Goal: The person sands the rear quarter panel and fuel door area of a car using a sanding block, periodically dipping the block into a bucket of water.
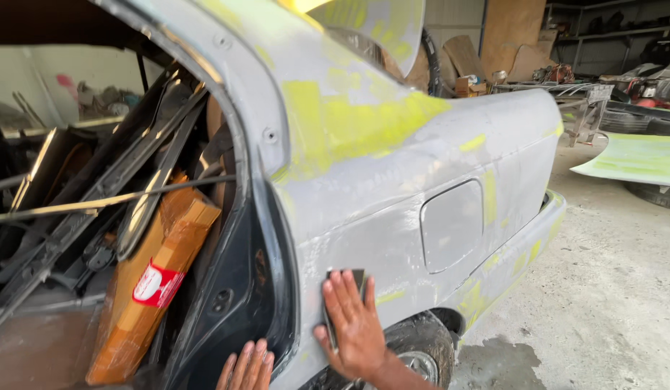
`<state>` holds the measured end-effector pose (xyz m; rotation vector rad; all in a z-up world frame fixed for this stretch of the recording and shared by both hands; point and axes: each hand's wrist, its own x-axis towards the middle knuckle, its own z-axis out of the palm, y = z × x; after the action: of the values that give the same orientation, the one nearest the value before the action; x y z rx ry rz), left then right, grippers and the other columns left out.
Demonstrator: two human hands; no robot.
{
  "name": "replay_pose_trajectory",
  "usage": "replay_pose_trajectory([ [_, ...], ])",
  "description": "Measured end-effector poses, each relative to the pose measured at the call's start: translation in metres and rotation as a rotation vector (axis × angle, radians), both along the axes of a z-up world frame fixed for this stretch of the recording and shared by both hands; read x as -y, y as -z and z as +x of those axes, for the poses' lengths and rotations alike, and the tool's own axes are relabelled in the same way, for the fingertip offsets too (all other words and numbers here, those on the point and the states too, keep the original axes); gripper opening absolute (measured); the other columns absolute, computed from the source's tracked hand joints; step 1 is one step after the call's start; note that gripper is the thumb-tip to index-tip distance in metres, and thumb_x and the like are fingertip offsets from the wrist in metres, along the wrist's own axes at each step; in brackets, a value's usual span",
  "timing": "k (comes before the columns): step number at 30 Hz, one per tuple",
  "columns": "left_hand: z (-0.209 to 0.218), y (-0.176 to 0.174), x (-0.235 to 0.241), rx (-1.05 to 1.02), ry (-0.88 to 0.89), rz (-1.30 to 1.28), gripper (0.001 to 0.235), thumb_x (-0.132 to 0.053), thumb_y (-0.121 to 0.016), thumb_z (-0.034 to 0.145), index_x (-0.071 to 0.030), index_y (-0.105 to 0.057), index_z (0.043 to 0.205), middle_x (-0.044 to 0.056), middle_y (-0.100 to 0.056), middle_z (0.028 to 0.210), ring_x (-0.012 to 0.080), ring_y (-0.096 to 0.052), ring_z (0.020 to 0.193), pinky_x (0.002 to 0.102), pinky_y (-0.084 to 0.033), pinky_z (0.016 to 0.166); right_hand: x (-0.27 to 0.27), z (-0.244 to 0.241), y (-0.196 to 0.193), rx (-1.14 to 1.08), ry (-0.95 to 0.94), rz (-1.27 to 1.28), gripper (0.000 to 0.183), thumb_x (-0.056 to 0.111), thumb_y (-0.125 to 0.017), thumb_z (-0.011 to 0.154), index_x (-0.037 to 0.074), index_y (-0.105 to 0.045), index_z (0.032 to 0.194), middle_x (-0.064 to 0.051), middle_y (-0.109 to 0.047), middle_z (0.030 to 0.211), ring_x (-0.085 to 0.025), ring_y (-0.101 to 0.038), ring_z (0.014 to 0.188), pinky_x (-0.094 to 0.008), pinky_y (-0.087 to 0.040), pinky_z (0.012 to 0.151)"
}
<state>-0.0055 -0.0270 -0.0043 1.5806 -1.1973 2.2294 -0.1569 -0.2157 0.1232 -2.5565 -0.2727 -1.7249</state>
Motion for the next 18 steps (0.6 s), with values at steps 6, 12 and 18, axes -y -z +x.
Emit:
replay_pose_trajectory([
  [6, -0.010, 0.004, -0.003, -0.114, -0.011, -0.011, 0.040, -0.029, -0.059, 0.099, -0.014, -0.047, 0.135, 0.004, -0.063, 0.129, 0.0228, -0.058, 0.121, 0.038, -0.045, 0.101, -0.014, 0.004, -0.041, -0.013, -0.077, 0.012, 0.057, 0.034, -0.025, 0.108, 0.007, -0.012, 0.156, -0.011, -0.013, 0.164, -0.028, -0.005, 0.154, -0.052, 0.004, 0.125],
  [12, -0.019, -0.005, -0.007, -0.153, -0.044, 0.044, 0.041, -0.032, -0.059, 0.099, -0.013, -0.048, 0.134, 0.004, -0.062, 0.130, 0.0220, -0.058, 0.122, 0.037, -0.047, 0.099, -0.004, 0.010, -0.039, -0.025, -0.054, -0.139, 0.061, 0.038, -0.032, 0.105, 0.006, -0.017, 0.155, -0.012, -0.017, 0.163, -0.029, -0.011, 0.153, -0.055, 0.000, 0.125],
  [18, -0.011, -0.014, 0.009, -0.076, -0.021, -0.056, 0.036, -0.030, -0.056, 0.100, -0.014, -0.048, 0.132, 0.002, -0.065, 0.125, 0.0200, -0.060, 0.117, 0.035, -0.045, 0.098, -0.003, 0.006, -0.041, -0.037, -0.059, -0.112, 0.060, 0.037, -0.031, 0.106, 0.006, -0.017, 0.155, -0.012, -0.018, 0.163, -0.031, -0.012, 0.153, -0.055, 0.001, 0.124],
])
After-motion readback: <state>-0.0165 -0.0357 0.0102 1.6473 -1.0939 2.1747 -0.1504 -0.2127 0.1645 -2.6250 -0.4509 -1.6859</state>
